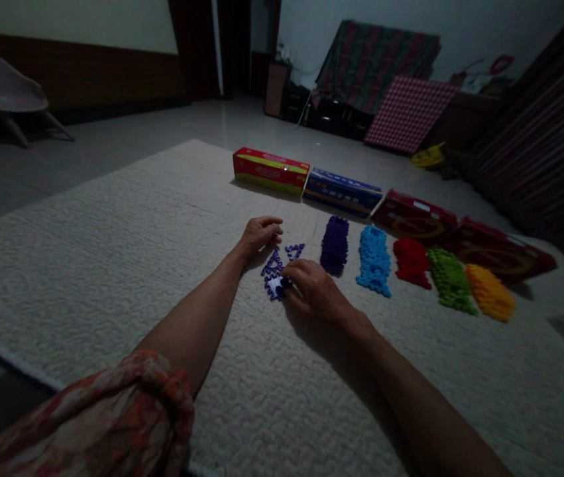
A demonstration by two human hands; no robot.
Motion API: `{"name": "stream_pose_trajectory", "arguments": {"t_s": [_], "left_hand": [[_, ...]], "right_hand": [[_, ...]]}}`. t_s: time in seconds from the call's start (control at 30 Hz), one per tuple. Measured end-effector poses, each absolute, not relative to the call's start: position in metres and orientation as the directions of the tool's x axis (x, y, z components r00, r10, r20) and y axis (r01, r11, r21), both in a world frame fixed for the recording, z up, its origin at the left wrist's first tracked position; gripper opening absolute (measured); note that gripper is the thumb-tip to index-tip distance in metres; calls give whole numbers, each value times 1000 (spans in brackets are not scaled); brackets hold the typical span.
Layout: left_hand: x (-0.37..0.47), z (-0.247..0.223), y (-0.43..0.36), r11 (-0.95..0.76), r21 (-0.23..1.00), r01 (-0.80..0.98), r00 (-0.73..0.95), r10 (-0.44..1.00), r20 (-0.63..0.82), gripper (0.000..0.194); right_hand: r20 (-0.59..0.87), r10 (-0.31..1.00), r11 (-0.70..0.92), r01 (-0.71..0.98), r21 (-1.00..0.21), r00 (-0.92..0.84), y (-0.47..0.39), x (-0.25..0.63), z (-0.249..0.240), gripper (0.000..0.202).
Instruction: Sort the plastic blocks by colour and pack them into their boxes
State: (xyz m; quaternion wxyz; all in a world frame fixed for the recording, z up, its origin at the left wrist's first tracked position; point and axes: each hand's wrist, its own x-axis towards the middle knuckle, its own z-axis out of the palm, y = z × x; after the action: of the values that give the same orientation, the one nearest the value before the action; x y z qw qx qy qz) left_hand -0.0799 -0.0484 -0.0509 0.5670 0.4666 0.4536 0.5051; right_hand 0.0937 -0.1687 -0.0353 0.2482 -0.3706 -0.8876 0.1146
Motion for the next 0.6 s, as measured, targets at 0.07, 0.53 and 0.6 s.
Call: {"name": "stream_pose_trajectory", "arguments": {"t_s": [0.07, 0.53, 0.6], "left_hand": [[-80, -51, -49, 49, 987, -151, 79, 996, -37, 26], [-80, -57, -45, 58, 989, -135, 65, 997, -50, 27], [-81, -57, -45, 52, 990, -131, 66, 997, -44, 27]], "right_hand": [[302, 684, 728, 606, -320, -664, -174, 90, -31, 23], [277, 634, 765, 639, -83, -723, -173, 84, -41, 25], [347, 609, 779, 621, -92, -713, -172, 84, -42, 27]]}}
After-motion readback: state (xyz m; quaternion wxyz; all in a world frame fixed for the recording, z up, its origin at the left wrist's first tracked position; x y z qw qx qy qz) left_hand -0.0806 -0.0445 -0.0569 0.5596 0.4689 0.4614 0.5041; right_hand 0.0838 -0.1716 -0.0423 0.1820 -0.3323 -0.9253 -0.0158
